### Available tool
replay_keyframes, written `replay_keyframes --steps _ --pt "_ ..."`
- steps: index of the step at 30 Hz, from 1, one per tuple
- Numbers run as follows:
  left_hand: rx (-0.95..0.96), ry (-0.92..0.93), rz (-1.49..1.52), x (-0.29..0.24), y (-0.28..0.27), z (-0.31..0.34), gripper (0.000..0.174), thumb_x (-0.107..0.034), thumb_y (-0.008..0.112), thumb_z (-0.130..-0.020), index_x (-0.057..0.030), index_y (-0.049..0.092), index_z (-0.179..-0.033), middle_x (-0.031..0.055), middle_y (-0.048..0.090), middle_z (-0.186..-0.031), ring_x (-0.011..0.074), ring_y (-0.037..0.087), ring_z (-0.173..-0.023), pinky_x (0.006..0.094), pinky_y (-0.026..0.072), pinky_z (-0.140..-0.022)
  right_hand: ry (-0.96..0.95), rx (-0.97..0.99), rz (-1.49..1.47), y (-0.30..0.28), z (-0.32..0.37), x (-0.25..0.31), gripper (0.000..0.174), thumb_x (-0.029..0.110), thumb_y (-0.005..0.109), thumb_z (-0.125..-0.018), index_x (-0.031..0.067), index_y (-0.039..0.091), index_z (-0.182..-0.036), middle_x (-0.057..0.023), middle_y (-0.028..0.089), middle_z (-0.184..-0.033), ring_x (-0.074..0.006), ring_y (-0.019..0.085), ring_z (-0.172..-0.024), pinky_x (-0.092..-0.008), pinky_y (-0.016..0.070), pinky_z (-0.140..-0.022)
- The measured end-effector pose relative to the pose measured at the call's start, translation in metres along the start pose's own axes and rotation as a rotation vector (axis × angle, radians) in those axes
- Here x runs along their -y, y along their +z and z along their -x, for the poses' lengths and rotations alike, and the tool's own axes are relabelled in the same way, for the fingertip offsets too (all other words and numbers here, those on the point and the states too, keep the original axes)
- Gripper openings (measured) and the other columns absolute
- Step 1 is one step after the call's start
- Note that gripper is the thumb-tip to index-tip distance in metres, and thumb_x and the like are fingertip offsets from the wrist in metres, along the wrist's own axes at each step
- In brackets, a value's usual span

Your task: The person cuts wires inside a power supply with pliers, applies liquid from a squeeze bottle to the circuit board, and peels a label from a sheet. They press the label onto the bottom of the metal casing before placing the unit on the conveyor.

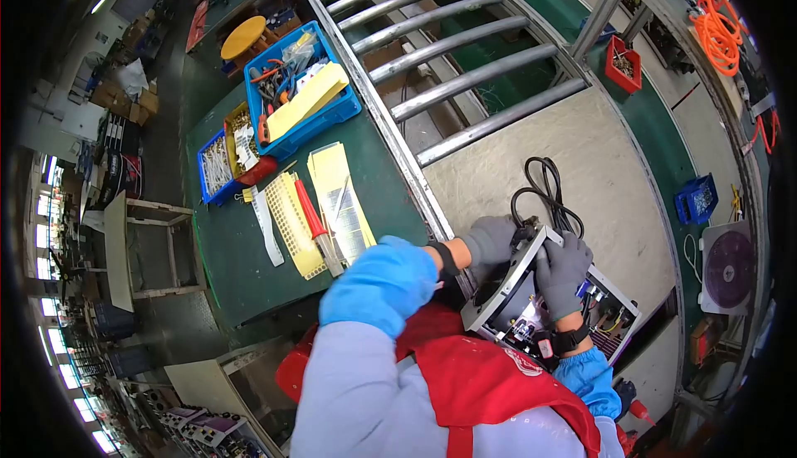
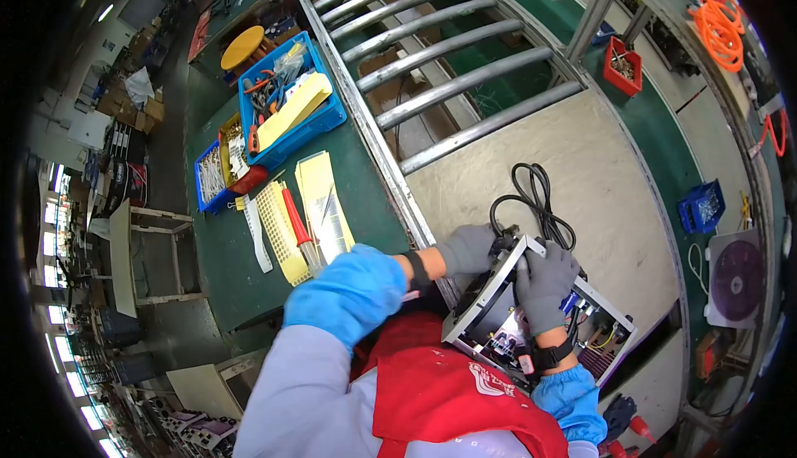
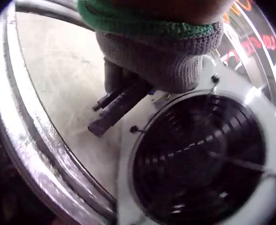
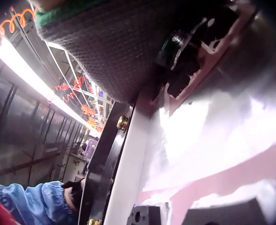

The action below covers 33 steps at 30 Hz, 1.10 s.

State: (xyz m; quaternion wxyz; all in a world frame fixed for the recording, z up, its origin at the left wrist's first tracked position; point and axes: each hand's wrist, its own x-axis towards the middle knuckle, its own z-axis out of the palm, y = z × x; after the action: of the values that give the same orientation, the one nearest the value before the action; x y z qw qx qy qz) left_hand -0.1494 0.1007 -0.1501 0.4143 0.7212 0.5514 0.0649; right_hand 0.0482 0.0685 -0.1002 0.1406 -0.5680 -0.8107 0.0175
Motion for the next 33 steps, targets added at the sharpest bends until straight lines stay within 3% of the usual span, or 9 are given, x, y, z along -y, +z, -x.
replay_keyframes --steps 2,5,8,10,15,16,21,28,33 --pt "-0.226 0.103 -0.064 0.008 0.019 -0.017 0.035 -0.026 0.066 -0.080 -0.0024 0.073 -0.106 0.0229 0.073 -0.098 0.0393 0.071 -0.093 0.0451 0.0554 -0.083 0.001 -0.005 0.008 -0.001 -0.006 0.001 0.025 0.030 0.067 -0.084 0.0105 0.075 -0.096 -0.0150 0.063 -0.111 -0.0353 0.056 -0.105 -0.0493 0.0394 -0.094" --pt "0.266 -0.002 -0.007 -0.020 -0.033 0.002 0.036 -0.029 0.065 -0.082 -0.0019 0.073 -0.105 0.0230 0.073 -0.100 0.0388 0.071 -0.093 0.0448 0.0555 -0.082 0.003 0.023 0.021 -0.006 -0.003 0.000 0.025 0.028 0.067 -0.085 0.0094 0.075 -0.100 -0.0177 0.064 -0.116 -0.0372 0.057 -0.107 -0.0497 0.0400 -0.094" --pt "0.450 -0.111 0.103 -0.034 -0.051 0.000 0.041 -0.033 0.062 -0.085 0.0004 0.072 -0.106 0.0234 0.073 -0.102 0.0384 0.072 -0.093 0.0450 0.0557 -0.081 0.037 0.029 0.002 -0.007 -0.003 0.005 0.026 0.027 0.068 -0.084 0.0100 0.075 -0.101 -0.0175 0.064 -0.117 -0.0373 0.056 -0.107 -0.0505 0.0398 -0.095" --pt "0.200 0.108 0.146 -0.024 -0.035 0.008 0.044 -0.039 0.062 -0.087 -0.0012 0.070 -0.109 0.0234 0.073 -0.102 0.0397 0.072 -0.089 0.0468 0.0564 -0.079 0.051 0.066 0.012 -0.006 -0.003 0.002 0.027 0.029 0.068 -0.082 0.0128 0.075 -0.103 -0.0153 0.064 -0.116 -0.0361 0.056 -0.109 -0.0511 0.0394 -0.094" --pt "-0.149 0.173 -0.160 0.008 0.015 -0.023 0.033 -0.032 0.066 -0.084 -0.0107 0.069 -0.109 0.0168 0.071 -0.092 0.0367 0.071 -0.080 0.0473 0.0569 -0.070 0.063 0.058 0.032 -0.004 -0.003 -0.001 0.025 0.033 0.069 -0.083 0.0164 0.075 -0.101 -0.0100 0.060 -0.107 -0.0329 0.052 -0.106 -0.0507 0.0371 -0.093" --pt "-0.070 0.249 -0.153 0.002 0.004 -0.019 0.036 -0.029 0.066 -0.082 -0.0072 0.068 -0.110 0.0187 0.072 -0.095 0.0370 0.071 -0.083 0.0462 0.0567 -0.071 0.051 0.028 0.016 -0.003 -0.002 -0.003 0.025 0.033 0.068 -0.084 0.0167 0.075 -0.102 -0.0099 0.060 -0.106 -0.0327 0.053 -0.105 -0.0505 0.0371 -0.093" --pt "0.571 -0.171 -0.012 -0.044 -0.057 -0.008 0.034 -0.021 0.063 -0.080 -0.0027 0.068 -0.108 0.0236 0.072 -0.097 0.0389 0.070 -0.091 0.0451 0.0564 -0.076 0.042 0.003 -0.014 -0.002 0.000 -0.004 0.024 0.033 0.068 -0.085 0.0168 0.076 -0.101 -0.0079 0.060 -0.102 -0.0302 0.054 -0.102 -0.0494 0.0373 -0.092" --pt "-0.235 0.178 -0.016 -0.020 -0.009 -0.011 0.026 -0.027 0.067 -0.083 -0.0043 0.071 -0.094 0.0213 0.072 -0.090 0.0420 0.070 -0.084 0.0511 0.0556 -0.073 0.076 0.005 -0.019 -0.002 -0.007 -0.005 0.021 0.031 0.069 -0.082 0.0161 0.077 -0.095 -0.0105 0.062 -0.108 -0.0323 0.055 -0.103 -0.0488 0.0375 -0.093" --pt "0.521 -0.167 0.130 -0.043 -0.051 -0.009 0.030 -0.020 0.066 -0.078 -0.0004 0.066 -0.100 0.0237 0.070 -0.088 0.0393 0.070 -0.080 0.0480 0.0545 -0.069 0.054 -0.006 -0.001 -0.004 -0.003 -0.004 0.023 0.031 0.068 -0.084 0.0154 0.075 -0.100 -0.0080 0.059 -0.099 -0.0295 0.054 -0.100 -0.0478 0.0367 -0.092"
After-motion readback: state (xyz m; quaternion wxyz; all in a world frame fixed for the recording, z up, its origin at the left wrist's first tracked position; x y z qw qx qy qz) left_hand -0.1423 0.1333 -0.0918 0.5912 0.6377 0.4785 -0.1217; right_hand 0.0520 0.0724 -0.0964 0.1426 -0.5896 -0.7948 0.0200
